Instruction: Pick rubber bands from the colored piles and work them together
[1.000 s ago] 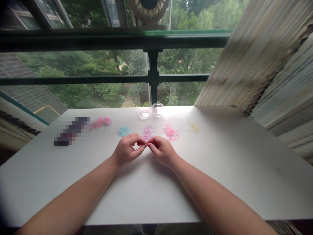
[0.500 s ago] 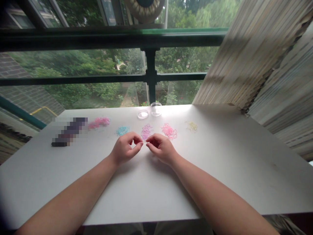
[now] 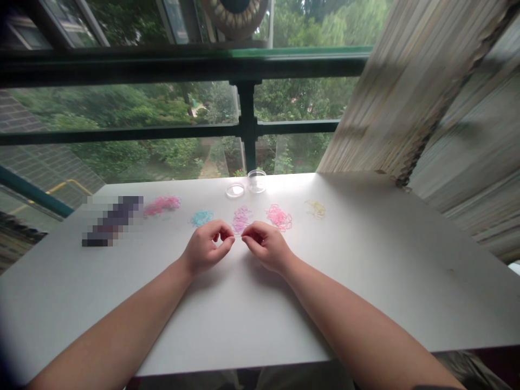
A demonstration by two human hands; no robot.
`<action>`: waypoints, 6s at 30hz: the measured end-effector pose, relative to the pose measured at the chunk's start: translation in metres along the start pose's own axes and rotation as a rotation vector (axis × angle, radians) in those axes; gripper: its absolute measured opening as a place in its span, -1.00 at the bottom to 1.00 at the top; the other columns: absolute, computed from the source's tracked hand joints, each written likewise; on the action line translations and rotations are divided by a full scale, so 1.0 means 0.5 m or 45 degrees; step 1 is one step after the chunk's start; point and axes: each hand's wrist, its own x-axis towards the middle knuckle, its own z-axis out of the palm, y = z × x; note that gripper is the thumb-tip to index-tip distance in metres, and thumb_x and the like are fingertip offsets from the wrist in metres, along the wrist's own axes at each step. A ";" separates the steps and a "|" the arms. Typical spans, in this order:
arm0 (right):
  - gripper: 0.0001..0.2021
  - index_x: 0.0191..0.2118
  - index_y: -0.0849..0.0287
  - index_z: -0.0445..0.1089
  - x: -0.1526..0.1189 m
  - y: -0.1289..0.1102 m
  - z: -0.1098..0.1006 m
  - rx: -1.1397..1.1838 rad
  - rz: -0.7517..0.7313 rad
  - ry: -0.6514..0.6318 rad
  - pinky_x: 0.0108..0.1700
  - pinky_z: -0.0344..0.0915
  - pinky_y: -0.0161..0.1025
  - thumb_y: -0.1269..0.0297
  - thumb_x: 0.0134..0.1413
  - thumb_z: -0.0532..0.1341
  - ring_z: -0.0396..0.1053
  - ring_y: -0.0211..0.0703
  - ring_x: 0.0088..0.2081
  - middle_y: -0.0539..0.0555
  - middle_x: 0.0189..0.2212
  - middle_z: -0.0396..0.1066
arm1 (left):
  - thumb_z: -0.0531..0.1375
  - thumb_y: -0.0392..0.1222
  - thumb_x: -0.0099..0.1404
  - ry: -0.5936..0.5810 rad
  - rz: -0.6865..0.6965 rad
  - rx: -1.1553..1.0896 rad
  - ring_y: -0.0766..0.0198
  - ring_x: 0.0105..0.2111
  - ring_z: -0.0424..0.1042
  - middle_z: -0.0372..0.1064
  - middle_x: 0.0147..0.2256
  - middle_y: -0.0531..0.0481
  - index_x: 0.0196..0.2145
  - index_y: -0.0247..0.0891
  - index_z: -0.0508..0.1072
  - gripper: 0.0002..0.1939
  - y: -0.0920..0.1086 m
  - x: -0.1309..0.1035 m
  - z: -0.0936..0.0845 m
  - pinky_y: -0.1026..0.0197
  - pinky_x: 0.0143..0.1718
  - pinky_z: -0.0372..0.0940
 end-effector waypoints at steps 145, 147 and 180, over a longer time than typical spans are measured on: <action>-0.84 -0.48 0.18 0.30 0.016 -0.008 -0.008 -0.626 0.166 -0.432 -0.47 0.01 -0.36 0.24 0.02 0.11 0.18 -0.31 -0.53 -0.03 -0.57 0.33 | 0.13 -0.09 0.21 0.006 -0.253 -0.191 0.32 -0.40 0.38 0.42 -0.40 -0.01 -0.29 -0.28 0.39 -0.80 -0.028 0.016 0.014 0.29 -0.37 0.26; -0.90 -0.40 0.17 0.32 0.006 -0.002 -0.012 -0.533 0.117 -0.443 -0.47 0.03 -0.37 0.27 0.01 0.13 0.19 -0.32 -0.54 -0.05 -0.57 0.32 | 0.14 -0.08 0.20 -0.048 -0.263 -0.228 0.32 -0.41 0.37 0.41 -0.40 -0.01 -0.29 -0.27 0.39 -0.79 -0.029 0.003 0.014 0.29 -0.38 0.25; -0.95 -0.39 0.17 0.29 0.002 0.018 -0.009 -0.147 -0.008 -0.255 -0.52 0.07 -0.38 0.36 0.05 0.11 0.11 -0.35 -0.58 -0.09 -0.62 0.20 | 0.17 -0.10 0.19 -0.182 -0.268 -0.323 0.39 -0.50 0.25 0.37 -0.43 0.02 -0.34 -0.29 0.40 -0.81 -0.018 -0.013 0.008 0.32 -0.42 0.21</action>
